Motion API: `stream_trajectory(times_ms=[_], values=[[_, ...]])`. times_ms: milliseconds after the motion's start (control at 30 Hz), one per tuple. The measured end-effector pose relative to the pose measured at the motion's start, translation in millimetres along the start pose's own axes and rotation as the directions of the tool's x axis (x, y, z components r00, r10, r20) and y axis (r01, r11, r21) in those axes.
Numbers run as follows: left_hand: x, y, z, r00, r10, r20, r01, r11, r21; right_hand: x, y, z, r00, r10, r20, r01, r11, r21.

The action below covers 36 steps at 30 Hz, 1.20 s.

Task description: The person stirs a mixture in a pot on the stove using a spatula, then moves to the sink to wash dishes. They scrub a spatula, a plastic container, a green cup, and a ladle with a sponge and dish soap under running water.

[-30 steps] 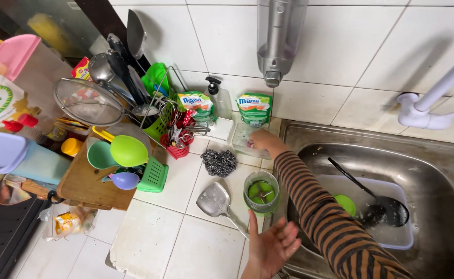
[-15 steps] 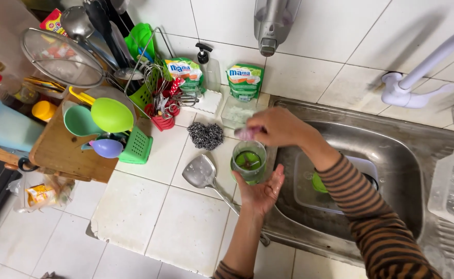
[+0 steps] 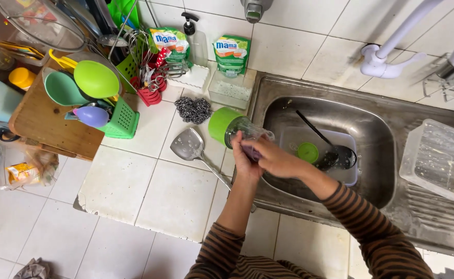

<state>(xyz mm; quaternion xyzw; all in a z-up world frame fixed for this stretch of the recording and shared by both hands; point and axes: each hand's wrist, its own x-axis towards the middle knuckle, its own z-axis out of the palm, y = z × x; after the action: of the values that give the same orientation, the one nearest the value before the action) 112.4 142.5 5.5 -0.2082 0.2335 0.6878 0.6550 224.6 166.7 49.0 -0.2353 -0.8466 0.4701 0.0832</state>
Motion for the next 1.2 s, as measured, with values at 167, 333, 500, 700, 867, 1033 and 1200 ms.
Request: stream_trajectory(times_ms=[167,333,500,700,867,1033,1200], values=[[4.4,-29.0,-13.7,0.999,-0.021,0.037,0.017,0.993,0.119,-14.3,-3.9,13.9,0.958,-0.157,-0.24,0.068,0.937,-0.342],[-15.1,-50.2,-12.8,0.999,-0.026,0.044,0.018,0.985,0.172,-23.7,5.4,22.5,0.933,-0.026,-0.36,0.119,0.964,0.238],[0.4,-37.4,-11.3,0.997,0.064,0.045,-0.07,0.988,0.14,-31.4,15.2,29.7,0.913,0.213,-0.347,0.239,0.409,0.881],[-31.8,-49.7,-0.2,0.994,0.102,0.05,-0.113,0.904,0.411,-44.6,70.0,33.8,0.937,-0.121,-0.328,0.121,0.992,-0.02],[-33.2,-50.2,-4.3,0.98,-0.094,0.176,0.019,0.922,0.386,-47.9,73.7,34.2,0.897,-0.042,-0.441,0.077,0.995,0.062],[-14.6,-42.8,-12.5,0.988,-0.115,0.1,0.071,0.928,0.365,-45.9,52.9,25.7,0.819,0.061,-0.571,0.039,0.986,0.162],[17.5,-43.4,-46.0,0.99,-0.076,0.122,0.041,0.961,0.272,-42.6,-1.5,27.9,0.88,0.106,-0.463,0.24,0.742,0.625]])
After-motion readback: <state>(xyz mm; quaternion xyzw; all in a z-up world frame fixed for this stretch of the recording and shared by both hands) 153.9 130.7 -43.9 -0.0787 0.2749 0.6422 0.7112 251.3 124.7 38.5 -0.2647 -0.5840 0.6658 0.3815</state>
